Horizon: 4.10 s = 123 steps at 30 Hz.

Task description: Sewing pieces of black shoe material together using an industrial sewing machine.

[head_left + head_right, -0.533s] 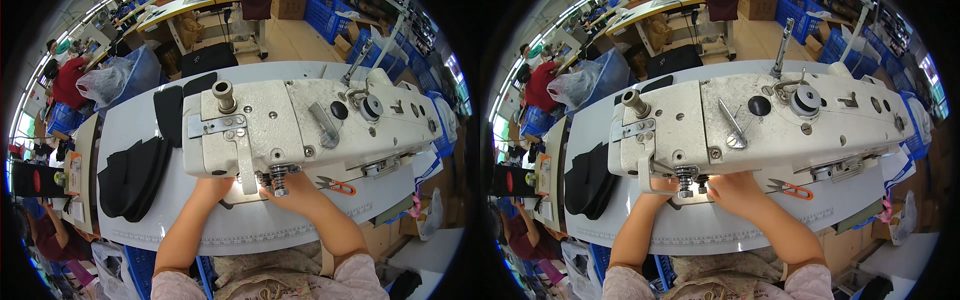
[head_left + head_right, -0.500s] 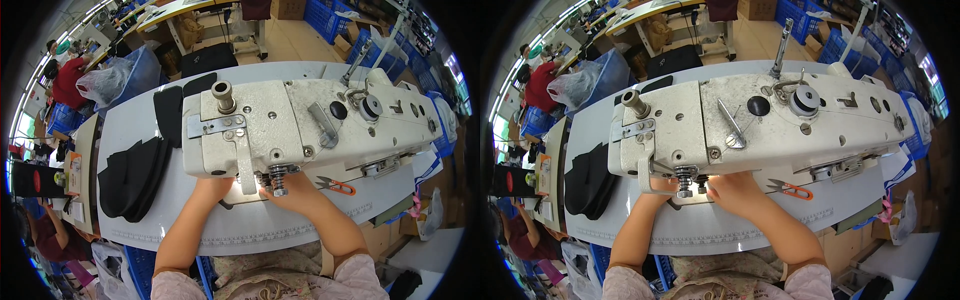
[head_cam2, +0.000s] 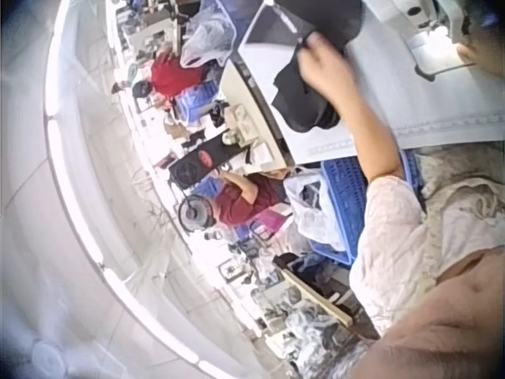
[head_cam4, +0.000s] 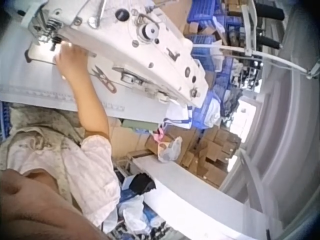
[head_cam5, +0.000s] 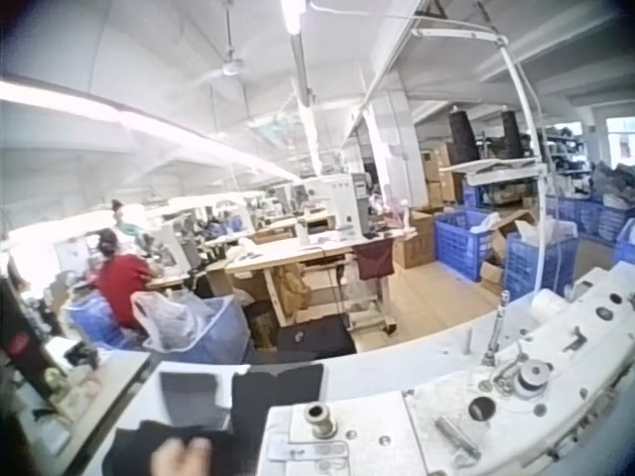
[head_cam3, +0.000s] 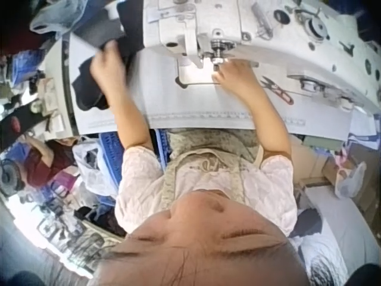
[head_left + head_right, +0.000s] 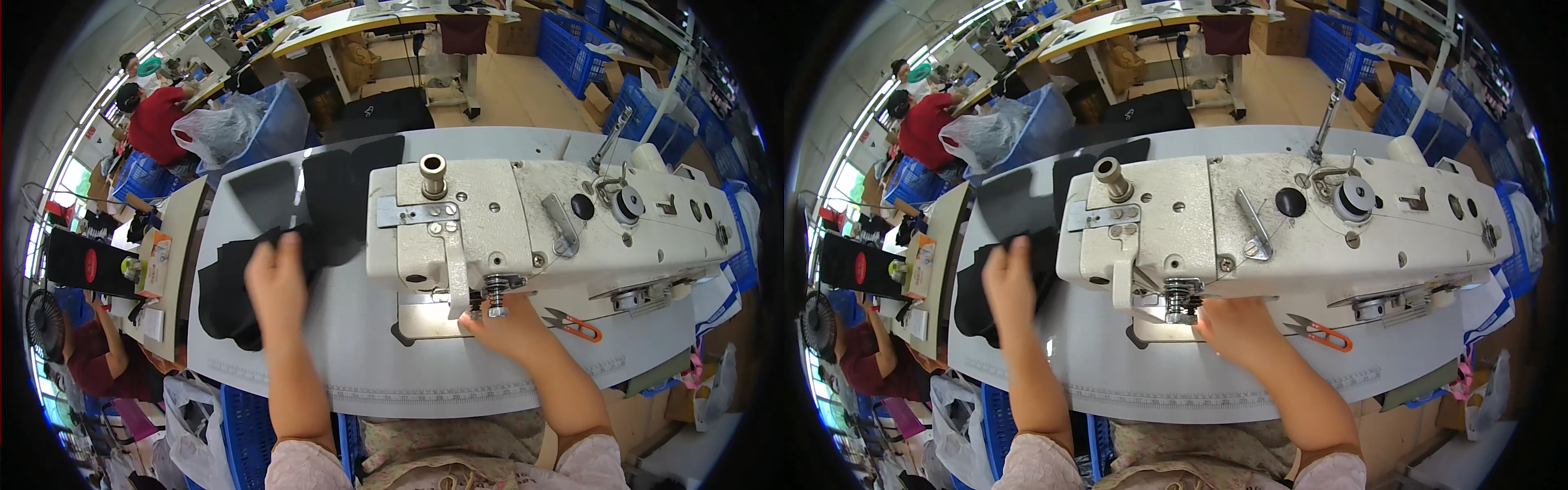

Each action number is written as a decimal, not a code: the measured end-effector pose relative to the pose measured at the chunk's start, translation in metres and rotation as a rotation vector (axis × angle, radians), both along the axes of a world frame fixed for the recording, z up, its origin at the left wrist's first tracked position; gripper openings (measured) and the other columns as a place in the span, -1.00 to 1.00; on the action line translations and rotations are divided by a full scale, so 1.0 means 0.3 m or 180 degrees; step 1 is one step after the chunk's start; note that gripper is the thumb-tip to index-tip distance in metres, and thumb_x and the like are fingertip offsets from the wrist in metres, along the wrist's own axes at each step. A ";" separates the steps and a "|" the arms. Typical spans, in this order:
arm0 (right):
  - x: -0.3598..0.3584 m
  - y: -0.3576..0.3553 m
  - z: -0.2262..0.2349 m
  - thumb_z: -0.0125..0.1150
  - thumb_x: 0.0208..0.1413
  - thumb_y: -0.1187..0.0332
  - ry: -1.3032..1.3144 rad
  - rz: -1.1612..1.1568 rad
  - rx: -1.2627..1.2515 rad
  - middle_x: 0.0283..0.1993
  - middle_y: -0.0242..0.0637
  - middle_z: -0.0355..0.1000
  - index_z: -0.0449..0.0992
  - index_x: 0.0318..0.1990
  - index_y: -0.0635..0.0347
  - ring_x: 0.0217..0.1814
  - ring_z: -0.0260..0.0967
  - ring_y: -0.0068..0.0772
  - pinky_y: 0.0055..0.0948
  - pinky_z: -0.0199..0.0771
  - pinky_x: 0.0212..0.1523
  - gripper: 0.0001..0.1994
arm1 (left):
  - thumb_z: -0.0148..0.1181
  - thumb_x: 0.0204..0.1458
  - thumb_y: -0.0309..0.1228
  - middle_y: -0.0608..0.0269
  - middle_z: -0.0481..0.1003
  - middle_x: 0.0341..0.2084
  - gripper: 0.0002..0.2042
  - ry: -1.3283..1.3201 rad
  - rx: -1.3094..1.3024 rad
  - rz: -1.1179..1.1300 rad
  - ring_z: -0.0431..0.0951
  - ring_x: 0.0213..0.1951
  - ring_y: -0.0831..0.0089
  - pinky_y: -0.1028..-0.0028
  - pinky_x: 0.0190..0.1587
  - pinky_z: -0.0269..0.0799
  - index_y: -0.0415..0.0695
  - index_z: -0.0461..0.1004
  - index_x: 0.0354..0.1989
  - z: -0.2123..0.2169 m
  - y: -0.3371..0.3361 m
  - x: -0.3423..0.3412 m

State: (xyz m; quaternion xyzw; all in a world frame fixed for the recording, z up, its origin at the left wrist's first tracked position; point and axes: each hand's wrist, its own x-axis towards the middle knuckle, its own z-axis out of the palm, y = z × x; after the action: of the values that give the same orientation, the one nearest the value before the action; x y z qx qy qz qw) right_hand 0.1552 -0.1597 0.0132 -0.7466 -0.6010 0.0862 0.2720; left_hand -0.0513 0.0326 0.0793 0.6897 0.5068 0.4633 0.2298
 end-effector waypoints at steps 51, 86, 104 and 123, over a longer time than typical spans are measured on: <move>0.048 0.021 -0.066 0.25 -0.18 0.18 -0.0198 -0.0013 -0.0088 -0.19 -0.03 0.38 0.40 -0.21 0.29 -0.04 0.27 -0.01 -0.09 0.20 -0.01 -0.58 | 0.03 0.05 -0.41 0.15 0.45 -0.35 -0.74 -0.0926 -0.1248 -0.2704 0.46 -0.29 0.42 0.50 -0.25 0.39 -0.30 0.28 -0.14 -0.241 0.151 0.412; 0.018 -0.011 0.088 0.16 -0.17 0.35 -0.0255 0.0516 -0.0284 -0.58 -0.23 0.36 0.49 -0.48 0.19 -0.47 0.39 -0.21 -0.24 0.35 -0.45 -0.89 | 0.24 -0.18 -0.47 0.03 0.47 -0.24 -0.62 0.1407 -0.0688 -0.2705 0.46 -0.17 0.19 0.31 -0.15 0.36 -0.24 0.39 -0.11 -0.252 -0.127 0.132; 0.010 0.000 0.063 0.19 -0.26 0.40 -0.0173 0.0343 -0.0046 -0.58 -0.23 0.37 0.44 -0.58 0.17 -0.43 0.38 -0.15 -0.19 0.35 -0.39 -0.92 | 0.21 -0.24 -0.52 0.04 0.43 -0.17 -0.65 0.1565 -0.0063 -0.2429 0.41 -0.11 0.10 0.29 -0.10 0.34 -0.20 0.43 -0.17 -0.301 -0.113 0.156; -0.002 -0.012 0.050 0.21 -0.24 0.40 -0.0134 0.0438 0.0047 -0.45 -0.18 0.34 0.43 -0.52 0.19 -0.38 0.35 -0.15 -0.20 0.33 -0.40 -0.89 | -0.12 0.09 -0.50 0.25 0.42 -0.46 -0.87 0.1267 -0.0288 -0.2748 0.44 -0.46 0.53 0.58 -0.45 0.42 -0.26 0.36 -0.28 -0.373 -0.122 0.155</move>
State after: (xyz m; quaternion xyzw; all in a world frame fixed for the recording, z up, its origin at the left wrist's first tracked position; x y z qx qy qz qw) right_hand 0.1546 -0.1633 0.0280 -0.7031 -0.6571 0.0845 0.2583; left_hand -0.0047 -0.0038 -0.0326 0.9019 0.2277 0.1618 0.3295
